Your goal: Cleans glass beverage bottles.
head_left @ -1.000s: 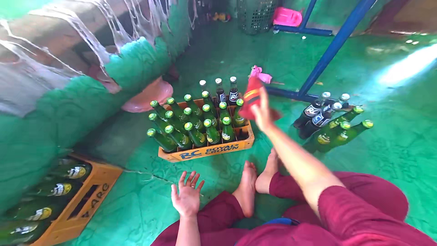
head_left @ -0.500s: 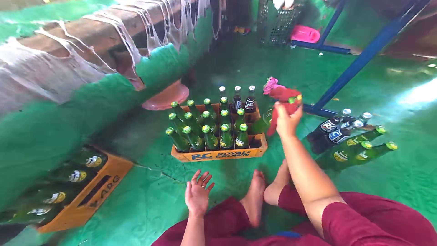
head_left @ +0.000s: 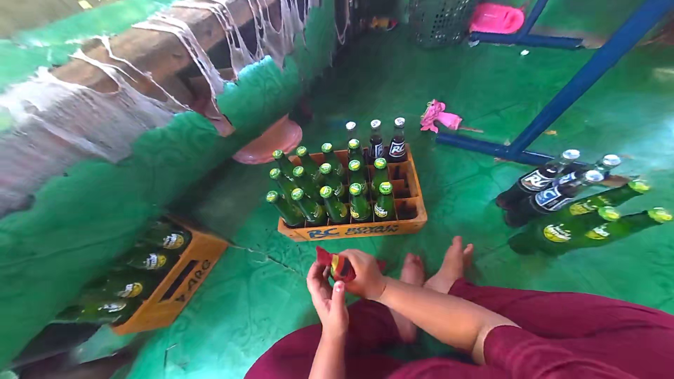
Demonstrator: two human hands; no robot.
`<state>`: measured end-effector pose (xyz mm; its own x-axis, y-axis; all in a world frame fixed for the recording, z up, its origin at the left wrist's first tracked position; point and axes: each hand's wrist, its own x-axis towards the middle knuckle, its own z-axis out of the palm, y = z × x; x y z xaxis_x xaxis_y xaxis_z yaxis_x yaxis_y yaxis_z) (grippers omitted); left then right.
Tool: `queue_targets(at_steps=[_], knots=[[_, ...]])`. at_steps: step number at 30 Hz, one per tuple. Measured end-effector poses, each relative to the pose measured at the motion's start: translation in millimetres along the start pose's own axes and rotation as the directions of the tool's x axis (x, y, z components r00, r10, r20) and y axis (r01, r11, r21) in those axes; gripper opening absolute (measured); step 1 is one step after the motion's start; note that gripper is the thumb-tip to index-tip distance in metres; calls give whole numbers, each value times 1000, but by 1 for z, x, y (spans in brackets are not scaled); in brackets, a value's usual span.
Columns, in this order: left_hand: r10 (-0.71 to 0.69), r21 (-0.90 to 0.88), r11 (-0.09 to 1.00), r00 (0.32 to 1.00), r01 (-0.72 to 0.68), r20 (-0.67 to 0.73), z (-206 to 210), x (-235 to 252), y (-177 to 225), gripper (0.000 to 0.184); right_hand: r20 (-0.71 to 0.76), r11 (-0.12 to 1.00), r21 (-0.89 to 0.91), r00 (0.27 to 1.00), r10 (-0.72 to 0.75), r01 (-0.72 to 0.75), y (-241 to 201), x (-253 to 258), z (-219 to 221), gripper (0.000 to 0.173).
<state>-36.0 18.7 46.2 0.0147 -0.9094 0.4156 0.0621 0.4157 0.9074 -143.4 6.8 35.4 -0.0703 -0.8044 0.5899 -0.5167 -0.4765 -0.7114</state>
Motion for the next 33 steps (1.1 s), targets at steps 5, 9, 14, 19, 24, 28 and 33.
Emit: queue_targets(at_steps=[5,9,14,19,24,28,33], knots=[[-121,82,988,985,132,-126,1,13,0,55,21,993,-42,993,-114,115,21,-26,20,46],[-294,-100,955,932,278,-214,-12,24,-8,43,134,993,-112,990,52,-37,58,-57,15,65],[-472,-457,828,844,324,-256,-27,27,-13,29,437,915,-256,807,398,-313,66,-59,-11,71],[-431,-582,771,884,258,-180,-34,17,-11,35,401,894,-52,811,426,-444,85,-62,-11,86],[-217,-691,711,975,131,-38,-47,14,6,31,346,575,284,641,685,-767,57,-48,-20,50],[57,-742,664,984,91,171,-38,13,23,19,483,-84,440,156,862,-894,32,-23,-29,37],[258,-695,700,850,162,459,-29,19,57,29,763,-308,402,130,633,-862,33,-26,-39,52]])
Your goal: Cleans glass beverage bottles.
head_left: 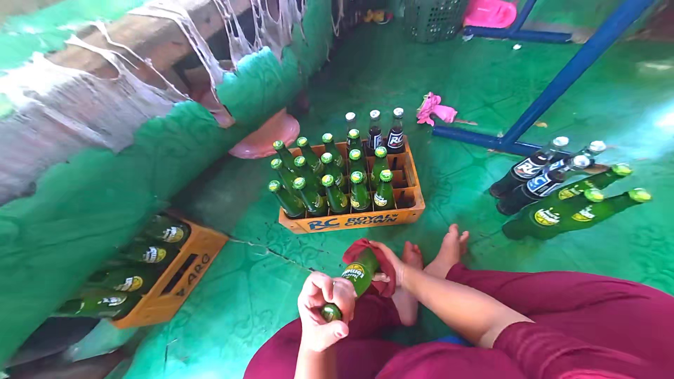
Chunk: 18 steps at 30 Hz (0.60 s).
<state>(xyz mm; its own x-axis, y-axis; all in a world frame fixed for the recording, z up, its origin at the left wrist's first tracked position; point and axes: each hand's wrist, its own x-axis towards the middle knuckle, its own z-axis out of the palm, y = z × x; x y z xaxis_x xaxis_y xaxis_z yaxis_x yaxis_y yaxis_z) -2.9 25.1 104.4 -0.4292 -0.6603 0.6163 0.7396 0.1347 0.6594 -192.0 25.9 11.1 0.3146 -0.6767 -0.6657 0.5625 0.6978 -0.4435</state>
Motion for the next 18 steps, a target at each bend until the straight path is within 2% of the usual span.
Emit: queue_targets(at_steps=[2,6,8,9,10,11,12,14,15,16,17,18], knots=[[-20,4,1000,1000,20,24,9,4,6,30,12,997,-65,999,52,-52,-4,-5,-5,56],[-56,46,998,994,52,92,28,9,9,30,-159,951,-263,979,124,-163,-19,-24,-4,57],[-57,35,998,991,53,124,36,14,11,31,-211,959,-244,973,93,-144,-17,-31,-8,58],[-47,40,998,991,42,128,38,17,12,30,-256,950,-290,966,36,-113,-16,-33,-11,58],[-28,59,998,992,21,124,39,21,11,28,-299,898,-433,952,-68,-72,-18,-37,-12,55],[-6,97,995,993,-5,115,40,24,10,26,-281,769,-637,943,-179,-43,-26,-45,-14,51],[12,151,988,995,-27,100,40,26,6,23,-192,590,-807,945,-264,1,-36,-49,-18,54],[29,262,964,999,-36,32,43,24,-11,19,28,201,-972,910,-414,121,-47,-57,-21,57],[36,302,953,999,-30,-16,45,22,-21,17,182,68,-967,849,-496,247,-48,-66,-19,54],[46,334,942,997,-22,-63,48,20,-32,15,371,-54,-909,739,-562,414,-46,-72,-18,49],[61,358,933,993,-19,-106,51,19,-41,14,547,-156,-800,597,-587,579,-43,-75,-16,47],[76,378,926,988,-20,-133,54,19,-48,14,660,-215,-692,483,-575,689,-41,-78,-13,54]])
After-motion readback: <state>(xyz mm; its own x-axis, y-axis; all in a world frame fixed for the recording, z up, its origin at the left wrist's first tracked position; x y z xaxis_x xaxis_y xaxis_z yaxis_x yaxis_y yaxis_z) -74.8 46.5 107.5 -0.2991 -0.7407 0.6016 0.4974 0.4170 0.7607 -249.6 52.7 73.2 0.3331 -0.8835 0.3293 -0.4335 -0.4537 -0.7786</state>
